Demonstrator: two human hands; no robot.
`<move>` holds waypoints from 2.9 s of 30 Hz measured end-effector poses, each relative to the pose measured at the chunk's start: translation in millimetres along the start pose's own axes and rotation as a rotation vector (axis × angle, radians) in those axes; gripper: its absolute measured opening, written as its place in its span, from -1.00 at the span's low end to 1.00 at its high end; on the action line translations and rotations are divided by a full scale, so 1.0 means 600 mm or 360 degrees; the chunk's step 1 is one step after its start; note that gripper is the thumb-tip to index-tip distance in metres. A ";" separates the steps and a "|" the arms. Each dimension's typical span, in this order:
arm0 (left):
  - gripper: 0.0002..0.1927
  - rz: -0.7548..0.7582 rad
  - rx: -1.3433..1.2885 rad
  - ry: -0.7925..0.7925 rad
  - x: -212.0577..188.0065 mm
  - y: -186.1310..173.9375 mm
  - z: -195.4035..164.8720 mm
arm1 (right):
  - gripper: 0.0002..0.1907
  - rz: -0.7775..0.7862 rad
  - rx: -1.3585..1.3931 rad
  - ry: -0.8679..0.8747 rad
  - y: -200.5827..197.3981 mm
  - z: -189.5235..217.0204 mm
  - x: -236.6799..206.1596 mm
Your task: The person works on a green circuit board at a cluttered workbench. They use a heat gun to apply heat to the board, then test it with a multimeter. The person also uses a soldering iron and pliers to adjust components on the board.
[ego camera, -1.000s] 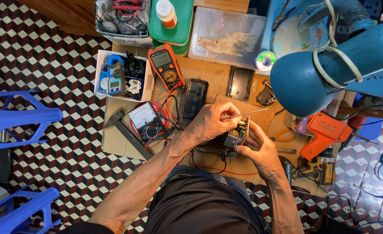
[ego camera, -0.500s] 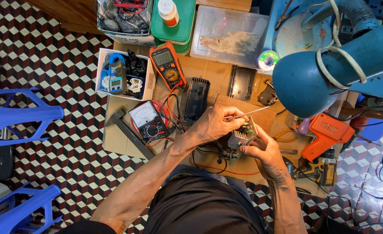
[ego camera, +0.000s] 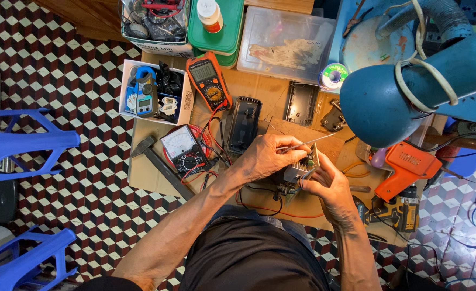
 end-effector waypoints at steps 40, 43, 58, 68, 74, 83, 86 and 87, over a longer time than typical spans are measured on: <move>-0.67 -0.0275 0.0361 0.0449 -0.045 -0.032 -0.064 | -0.06 -0.0045 -0.0067 -0.0061 -0.003 0.001 0.006; -0.69 -0.0372 0.0335 0.0308 -0.057 -0.046 -0.051 | -0.06 -0.0029 -0.0094 -0.0120 0.010 0.014 0.007; -0.65 -0.1117 -0.0095 -0.0137 -0.147 -0.205 0.211 | -0.06 -0.0113 -0.0533 -0.0015 -0.013 0.004 0.081; -0.76 -0.1270 0.0608 -0.0367 -0.127 -0.266 0.361 | -0.10 -0.0152 -0.0255 -0.0024 -0.028 -0.012 0.114; -0.71 -0.1060 0.0764 -0.0385 -0.115 -0.247 0.366 | -0.24 -0.0017 0.0150 -0.0153 -0.010 -0.009 0.112; -0.59 -0.1492 0.0006 -0.0672 -0.089 -0.324 0.414 | -0.22 0.0206 0.0367 -0.0259 -0.001 -0.011 0.084; -0.50 -0.1458 -0.0361 -0.0822 -0.075 -0.316 0.431 | -0.19 0.0162 0.0379 -0.0260 -0.003 -0.009 0.073; -0.49 -0.1476 -0.0344 -0.0832 -0.075 -0.318 0.429 | -0.19 0.0165 0.0388 -0.0259 -0.001 -0.008 0.072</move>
Point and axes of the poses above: each hand's wrist, its own x-axis towards the middle knuckle, its own y-axis out of the palm, z = x × y, the point moved 10 cm from there along x, towards the middle knuckle, and after that the axes turned 4 degrees about -x, right-handed, at the moved point
